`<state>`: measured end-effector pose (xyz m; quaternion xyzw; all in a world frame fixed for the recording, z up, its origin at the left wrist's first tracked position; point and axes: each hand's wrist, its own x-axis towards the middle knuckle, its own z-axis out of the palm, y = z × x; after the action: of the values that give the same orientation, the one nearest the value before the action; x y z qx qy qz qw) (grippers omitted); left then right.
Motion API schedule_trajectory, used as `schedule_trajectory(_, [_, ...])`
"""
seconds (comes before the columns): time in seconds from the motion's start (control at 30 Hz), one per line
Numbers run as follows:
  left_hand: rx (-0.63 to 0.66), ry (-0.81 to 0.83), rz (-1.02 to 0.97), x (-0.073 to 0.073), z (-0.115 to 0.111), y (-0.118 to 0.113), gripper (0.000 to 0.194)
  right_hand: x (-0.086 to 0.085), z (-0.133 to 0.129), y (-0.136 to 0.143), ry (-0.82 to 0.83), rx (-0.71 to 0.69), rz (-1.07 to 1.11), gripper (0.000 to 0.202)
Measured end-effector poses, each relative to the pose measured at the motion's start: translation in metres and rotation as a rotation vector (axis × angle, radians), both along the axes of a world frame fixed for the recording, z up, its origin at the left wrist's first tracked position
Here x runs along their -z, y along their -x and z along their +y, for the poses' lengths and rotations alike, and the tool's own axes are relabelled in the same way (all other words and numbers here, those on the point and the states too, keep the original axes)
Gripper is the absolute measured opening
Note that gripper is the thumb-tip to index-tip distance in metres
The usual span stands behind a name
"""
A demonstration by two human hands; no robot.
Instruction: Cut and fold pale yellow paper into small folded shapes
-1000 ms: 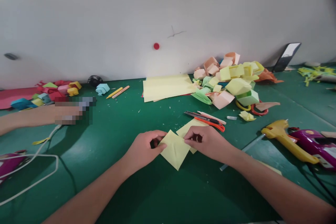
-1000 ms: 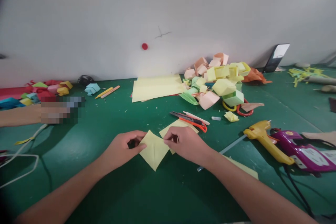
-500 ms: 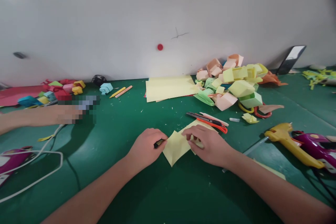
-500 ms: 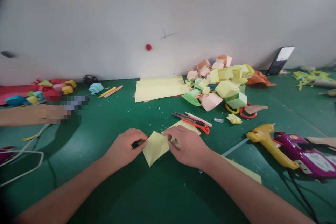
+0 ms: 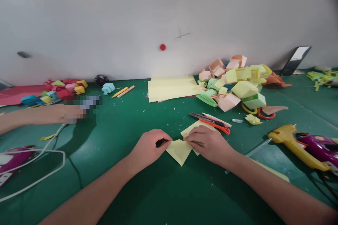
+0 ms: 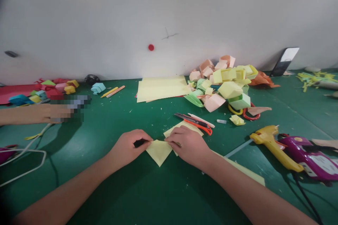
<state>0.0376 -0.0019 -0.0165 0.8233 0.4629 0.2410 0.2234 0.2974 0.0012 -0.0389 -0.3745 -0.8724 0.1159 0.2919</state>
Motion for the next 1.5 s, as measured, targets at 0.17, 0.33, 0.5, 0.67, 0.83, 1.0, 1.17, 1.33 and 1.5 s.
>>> schedule_trajectory(0.17, [0.023,-0.075,0.052,0.0013,0.0006,0.0009,0.013,0.0004,0.0006,-0.0005,-0.003,0.005,-0.036,0.022])
schedule_trajectory(0.33, [0.060,-0.119,0.087,0.0013,0.0013,0.0005,0.017,-0.0009,0.0001,0.0009,-0.025,-0.006,-0.080,0.022])
schedule_trajectory(0.5, [0.069,-0.145,0.105,0.0030,0.0006,-0.0005,0.018,-0.0023,-0.0005,0.0024,-0.015,-0.009,-0.086,0.021])
schedule_trajectory(0.67, [0.091,-0.171,0.124,0.0044,-0.0016,-0.0013,0.017,-0.0035,-0.0012,0.0029,-0.009,-0.003,-0.082,0.022])
schedule_trajectory(0.83, [0.125,-0.185,0.137,0.0052,-0.0019,-0.0012,0.019,-0.0041,-0.0016,0.0031,-0.008,-0.010,-0.105,0.024])
schedule_trajectory(1.0, [0.131,-0.186,0.143,0.0062,-0.0011,0.0000,0.019,-0.0047,-0.0013,0.0028,-0.005,-0.011,-0.103,0.025])
schedule_trajectory(1.17, [0.132,-0.184,0.148,0.0045,-0.0013,-0.0008,0.018,-0.0043,-0.0014,0.0027,0.007,-0.008,-0.104,0.023])
schedule_trajectory(1.33, [0.133,-0.180,0.150,0.0050,-0.0012,-0.0006,0.018,-0.0029,-0.0019,0.0021,0.001,-0.010,-0.094,0.024])
schedule_trajectory(1.5, [0.128,-0.171,0.153,0.0053,-0.0006,-0.0003,0.018,-0.0029,-0.0025,0.0021,-0.001,-0.010,-0.094,0.025])
